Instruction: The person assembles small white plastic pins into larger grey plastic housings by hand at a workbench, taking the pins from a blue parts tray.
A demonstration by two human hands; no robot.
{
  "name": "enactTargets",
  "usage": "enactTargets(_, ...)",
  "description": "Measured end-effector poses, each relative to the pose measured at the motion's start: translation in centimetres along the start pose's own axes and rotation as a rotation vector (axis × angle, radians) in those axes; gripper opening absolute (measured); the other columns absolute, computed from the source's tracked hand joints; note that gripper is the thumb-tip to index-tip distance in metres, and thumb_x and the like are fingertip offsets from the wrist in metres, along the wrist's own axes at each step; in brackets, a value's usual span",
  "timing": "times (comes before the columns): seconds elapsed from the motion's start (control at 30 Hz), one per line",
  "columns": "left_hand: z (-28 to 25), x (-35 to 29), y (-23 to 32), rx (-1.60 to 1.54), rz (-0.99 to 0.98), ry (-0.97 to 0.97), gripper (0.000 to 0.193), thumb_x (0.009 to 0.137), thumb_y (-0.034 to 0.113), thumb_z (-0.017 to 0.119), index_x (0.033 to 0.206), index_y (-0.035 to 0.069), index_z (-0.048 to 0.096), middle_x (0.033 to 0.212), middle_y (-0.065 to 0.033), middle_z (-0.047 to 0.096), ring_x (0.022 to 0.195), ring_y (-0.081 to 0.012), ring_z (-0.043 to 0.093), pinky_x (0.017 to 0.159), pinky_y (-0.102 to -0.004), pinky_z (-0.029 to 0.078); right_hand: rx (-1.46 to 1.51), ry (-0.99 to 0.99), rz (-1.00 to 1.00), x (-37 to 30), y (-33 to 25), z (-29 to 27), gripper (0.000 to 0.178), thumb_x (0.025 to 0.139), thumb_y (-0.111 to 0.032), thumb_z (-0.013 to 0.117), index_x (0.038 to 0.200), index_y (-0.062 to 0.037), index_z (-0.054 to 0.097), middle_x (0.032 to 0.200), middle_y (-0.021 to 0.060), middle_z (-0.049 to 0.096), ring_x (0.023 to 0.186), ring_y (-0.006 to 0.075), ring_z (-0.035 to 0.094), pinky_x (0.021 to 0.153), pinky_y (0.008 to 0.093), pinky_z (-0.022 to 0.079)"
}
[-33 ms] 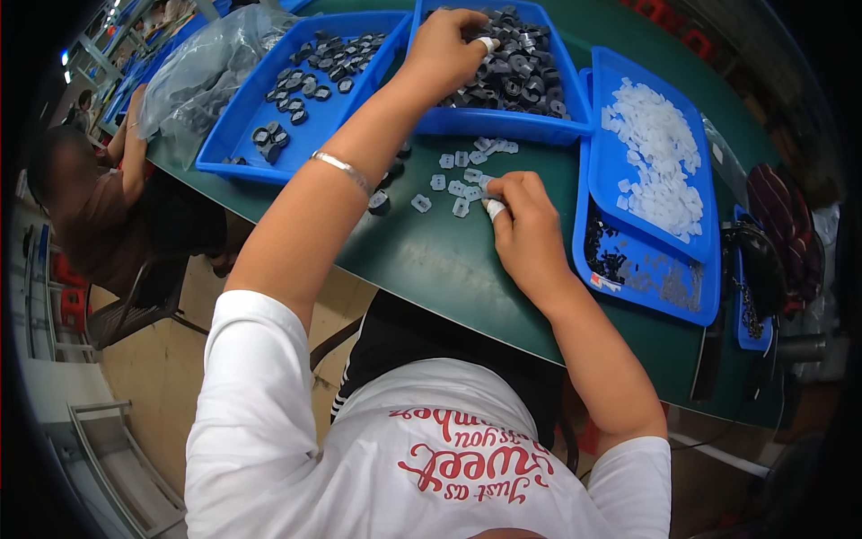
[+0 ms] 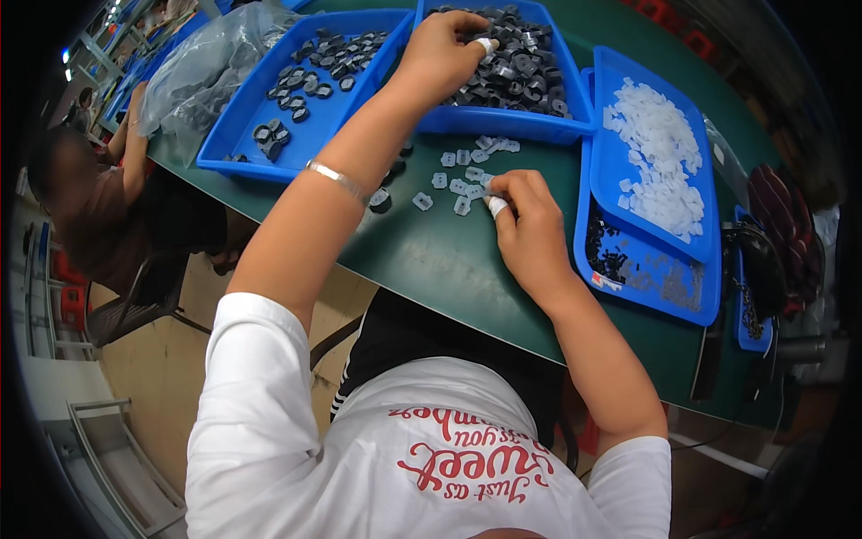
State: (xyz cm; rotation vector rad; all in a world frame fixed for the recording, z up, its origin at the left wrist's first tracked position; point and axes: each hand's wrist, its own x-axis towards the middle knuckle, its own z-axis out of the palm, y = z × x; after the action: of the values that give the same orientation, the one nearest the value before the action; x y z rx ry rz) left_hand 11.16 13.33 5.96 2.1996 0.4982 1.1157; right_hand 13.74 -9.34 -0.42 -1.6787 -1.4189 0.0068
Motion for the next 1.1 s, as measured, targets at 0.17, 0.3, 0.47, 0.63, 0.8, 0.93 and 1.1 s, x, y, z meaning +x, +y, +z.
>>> enactTargets(0.17, -2.9, -9.0, 4.7, -0.468, -0.314, -0.083, 0.032, 0.084, 0.006, 0.068, 0.111, -0.003, 0.057, 0.098, -0.0081, 0.063, 0.09, -0.015, 0.064, 0.08, -0.0261, 0.051, 0.415, 0.078, 0.274, 0.6, -0.7, -0.3, 0.01, 0.086, 0.002, 0.06, 0.094, -0.0014, 0.056, 0.089, 0.0084, 0.061, 0.078, 0.0195, 0.064, 0.066, 0.0277, 0.051)
enactTargets(0.3, -3.1, -15.6, 6.6, -0.662, -0.524, -0.105, 0.03, 0.081, 0.003, 0.071, 0.105, -0.004, 0.054, 0.083, -0.0046, 0.061, 0.067, -0.0083, 0.058, 0.058, -0.0227, 0.05, 0.763, 0.073, 0.427, 0.6, -0.7, -0.5, 0.014, 0.091, -0.001, 0.056, 0.105, -0.0006, 0.056, 0.098, 0.0059, 0.061, 0.087, 0.0134, 0.064, 0.073, 0.0252, 0.053)
enactTargets(0.47, -2.1, -19.4, 5.9, -0.726, -0.586, -0.089, 0.038, 0.087, 0.001, 0.063, 0.122, -0.005, 0.051, 0.099, -0.0084, 0.058, 0.081, -0.0089, 0.059, 0.07, -0.0213, 0.051, 0.835, 0.021, 0.458, 0.5, -1.2, -0.6, 0.023, 0.091, 0.001, 0.055, 0.114, 0.0037, 0.055, 0.104, 0.0098, 0.06, 0.088, 0.0156, 0.064, 0.077, 0.0263, 0.054)
enactTargets(0.63, -1.8, -20.2, 6.0, -0.739, -0.593, -0.063, 0.038, 0.088, 0.0, 0.061, 0.124, -0.005, 0.051, 0.104, -0.0092, 0.058, 0.087, -0.0068, 0.058, 0.071, -0.019, 0.047, 0.831, -0.078, 0.479, 0.4, -1.8, -1.3, 0.024, 0.09, -0.003, 0.06, 0.114, 0.0015, 0.058, 0.101, 0.0083, 0.062, 0.088, 0.0146, 0.063, 0.077, 0.0255, 0.053)
enactTargets(0.8, -2.3, -20.0, 6.3, -0.693, -0.681, -0.143, 0.034, 0.084, -0.008, 0.059, 0.117, -0.005, 0.05, 0.1, -0.0084, 0.061, 0.086, -0.0069, 0.06, 0.072, -0.0183, 0.049, 0.781, -0.145, 0.44, 0.1, -2.0, -1.2, 0.021, 0.09, -0.004, 0.061, 0.111, -0.0009, 0.06, 0.101, 0.0059, 0.062, 0.086, 0.0123, 0.061, 0.075, 0.0245, 0.051)
enactTargets(0.93, -1.7, -20.2, 6.1, -0.689, -0.532, -0.08, 0.032, 0.083, -0.006, 0.062, 0.113, -0.002, 0.051, 0.09, -0.0052, 0.061, 0.072, -0.0016, 0.054, 0.059, -0.018, 0.043, 0.702, -0.159, 0.412, -0.1, -2.5, -1.1, 0.02, 0.09, -0.005, 0.061, 0.11, -0.0003, 0.059, 0.101, 0.0053, 0.062, 0.087, 0.0103, 0.059, 0.075, 0.0239, 0.05)
enactTargets(1.1, -1.9, -20.0, 6.3, -0.809, -0.565, -0.106, 0.038, 0.082, -0.01, 0.058, 0.118, -0.006, 0.049, 0.108, -0.0116, 0.057, 0.095, -0.0127, 0.062, 0.081, -0.0226, 0.052, 0.647, -0.199, 0.397, -0.5, -2.1, -0.8, 0.018, 0.091, -0.006, 0.061, 0.108, 0.0004, 0.059, 0.099, 0.0044, 0.061, 0.087, 0.0097, 0.058, 0.075, 0.0237, 0.049)
